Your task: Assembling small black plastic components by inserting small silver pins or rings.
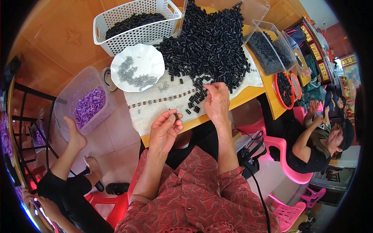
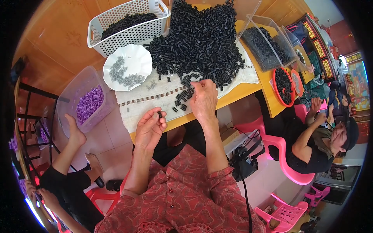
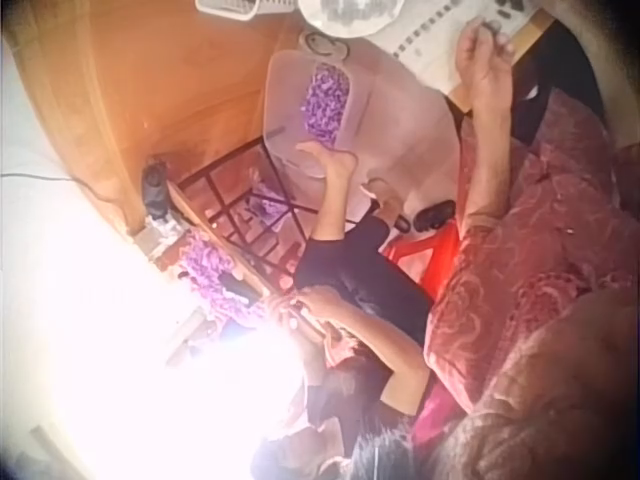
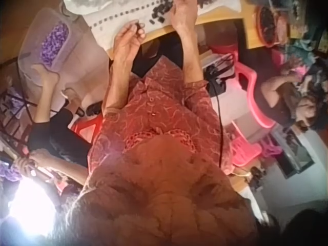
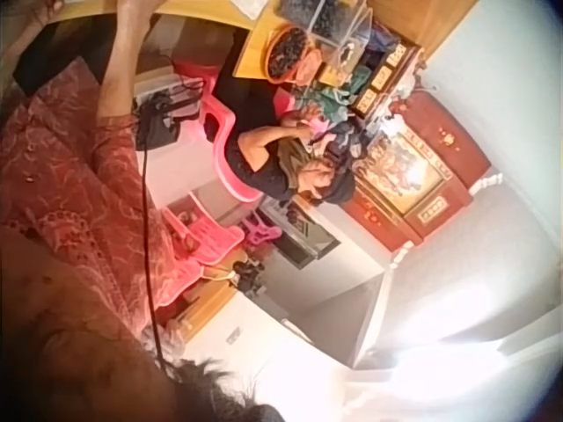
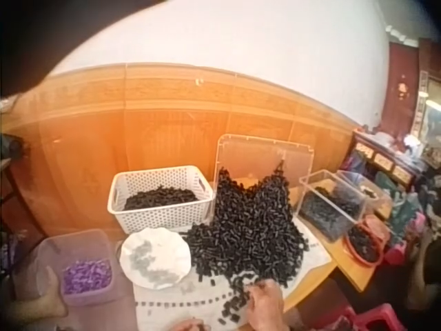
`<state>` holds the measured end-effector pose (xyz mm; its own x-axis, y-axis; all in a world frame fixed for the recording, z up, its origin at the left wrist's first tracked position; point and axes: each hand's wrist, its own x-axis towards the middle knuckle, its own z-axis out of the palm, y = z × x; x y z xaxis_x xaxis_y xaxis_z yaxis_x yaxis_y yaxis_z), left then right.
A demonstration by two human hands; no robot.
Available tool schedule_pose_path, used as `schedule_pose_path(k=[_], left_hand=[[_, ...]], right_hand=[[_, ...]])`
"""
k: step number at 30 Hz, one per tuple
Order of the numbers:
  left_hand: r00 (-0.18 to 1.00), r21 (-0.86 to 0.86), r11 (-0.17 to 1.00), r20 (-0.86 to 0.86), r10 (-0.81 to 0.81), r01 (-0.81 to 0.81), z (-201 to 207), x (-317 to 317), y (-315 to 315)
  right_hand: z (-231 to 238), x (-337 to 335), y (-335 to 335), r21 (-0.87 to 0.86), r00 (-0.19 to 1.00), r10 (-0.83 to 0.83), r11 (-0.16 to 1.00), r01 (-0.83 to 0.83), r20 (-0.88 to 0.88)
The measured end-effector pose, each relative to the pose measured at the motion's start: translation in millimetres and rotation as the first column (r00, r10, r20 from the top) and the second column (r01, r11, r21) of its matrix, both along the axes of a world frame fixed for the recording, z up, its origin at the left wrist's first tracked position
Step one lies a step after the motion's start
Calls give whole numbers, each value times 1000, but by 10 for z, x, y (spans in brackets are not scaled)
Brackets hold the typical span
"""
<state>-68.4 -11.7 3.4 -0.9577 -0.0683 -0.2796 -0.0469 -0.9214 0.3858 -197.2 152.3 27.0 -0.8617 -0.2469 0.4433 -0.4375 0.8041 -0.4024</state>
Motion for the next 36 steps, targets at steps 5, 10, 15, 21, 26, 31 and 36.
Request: schedule_pose_path(k=[5,10,15,21,26,31,36], left_hand=[[1000,6,1000,-3,0,0,0,5,0],[1000,16,1000,-17,-1,1,-34,4,0],[999,26,1000,-37,-1,2,-42,2,-5],[999,26,1000,-47,-3,4,-39,-2,3],[999,26,1000,-49,-1,3,-48,8,2],[999,1,1000,-38,-8,8,-33,8,9],[1000,-20,1000,-26,-8,7,-56,12,-6]], right_hand=[[23,-5,-10,11,997,74,997,-73,-10],[-47,-22,99,-140,1000,25,990,-27,-12],[-39,-6,175,-251,999,-10,968,23,53],[-28,51,160,-229,995,51,973,-31,81],[43,45,73,-151,993,36,988,-19,108],[93,-19,20,27,995,18,999,-21,102],[128,-57,-59,192,992,25,980,-50,128]])
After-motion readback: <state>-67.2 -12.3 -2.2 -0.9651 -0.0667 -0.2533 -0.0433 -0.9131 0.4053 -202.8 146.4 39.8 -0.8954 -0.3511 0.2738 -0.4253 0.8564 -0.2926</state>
